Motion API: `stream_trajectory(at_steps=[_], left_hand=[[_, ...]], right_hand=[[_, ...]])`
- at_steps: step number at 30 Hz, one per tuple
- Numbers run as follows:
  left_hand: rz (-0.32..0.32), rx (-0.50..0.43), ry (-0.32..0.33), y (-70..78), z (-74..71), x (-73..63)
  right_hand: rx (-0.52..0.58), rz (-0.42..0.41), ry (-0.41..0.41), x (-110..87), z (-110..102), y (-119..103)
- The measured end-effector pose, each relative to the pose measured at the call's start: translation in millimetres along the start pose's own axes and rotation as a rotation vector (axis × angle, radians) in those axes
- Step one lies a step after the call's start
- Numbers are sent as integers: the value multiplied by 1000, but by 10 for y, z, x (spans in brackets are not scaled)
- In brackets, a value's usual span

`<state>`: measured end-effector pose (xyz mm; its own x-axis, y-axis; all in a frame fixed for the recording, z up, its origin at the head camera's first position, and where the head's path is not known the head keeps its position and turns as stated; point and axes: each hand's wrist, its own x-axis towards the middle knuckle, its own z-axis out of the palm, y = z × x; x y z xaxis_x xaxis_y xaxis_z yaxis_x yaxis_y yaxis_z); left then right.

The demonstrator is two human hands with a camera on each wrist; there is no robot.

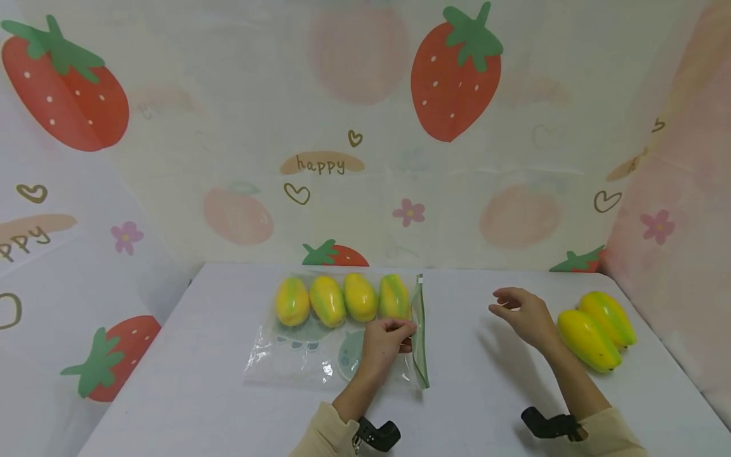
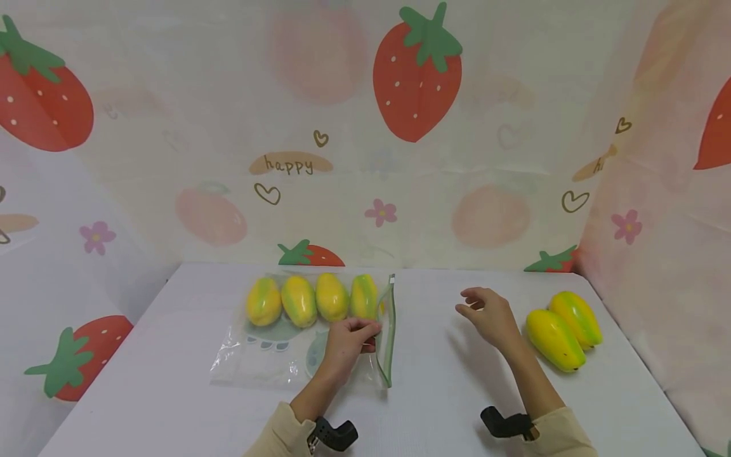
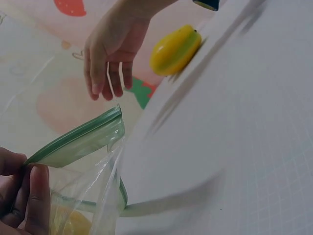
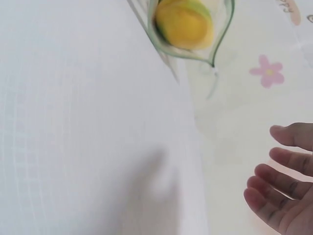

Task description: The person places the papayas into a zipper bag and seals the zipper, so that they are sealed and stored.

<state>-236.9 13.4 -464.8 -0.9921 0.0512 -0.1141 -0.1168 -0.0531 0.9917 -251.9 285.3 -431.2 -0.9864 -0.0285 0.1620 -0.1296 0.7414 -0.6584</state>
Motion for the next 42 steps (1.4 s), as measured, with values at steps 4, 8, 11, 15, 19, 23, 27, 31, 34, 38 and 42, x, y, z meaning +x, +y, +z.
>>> stream_trajectory(at_steps=[4, 8, 11, 15, 19, 23, 27, 31, 34, 38, 42], left_hand=[[3, -6, -3, -5, -2, 4], [-2, -3, -5, -12, 0, 3], [-8, -3, -6, -12, 1, 2], [-8, -8, -5, -11, 2, 2], [-7, -11, -2, -16, 1, 4], [-13, -12, -2, -18, 0, 7], [-14, -14, -4, -11, -2, 6], [-6, -12, -7, -7, -5, -5], [-6, -10, -6, -6, -7, -12], [-10, -9, -5, 1, -10, -20], [-7, -4, -5, -2, -12, -22]], right_hand=[[-29, -5, 38, -27, -74, 66], [-59, 4, 54, -70, -168, 98], [-90, 10, 65, -115, -240, 121], [-122, 0, 95, -172, -326, 199], [-125, 25, 109, -231, -412, 259], [-153, 40, 115, -273, -486, 307], [-207, 2, 154, -312, -543, 372], [-240, 11, 176, -352, -589, 433], [-265, 47, 175, -383, -617, 481], [-307, 87, 168, -420, -651, 553], [-346, 125, 147, -460, -679, 614]])
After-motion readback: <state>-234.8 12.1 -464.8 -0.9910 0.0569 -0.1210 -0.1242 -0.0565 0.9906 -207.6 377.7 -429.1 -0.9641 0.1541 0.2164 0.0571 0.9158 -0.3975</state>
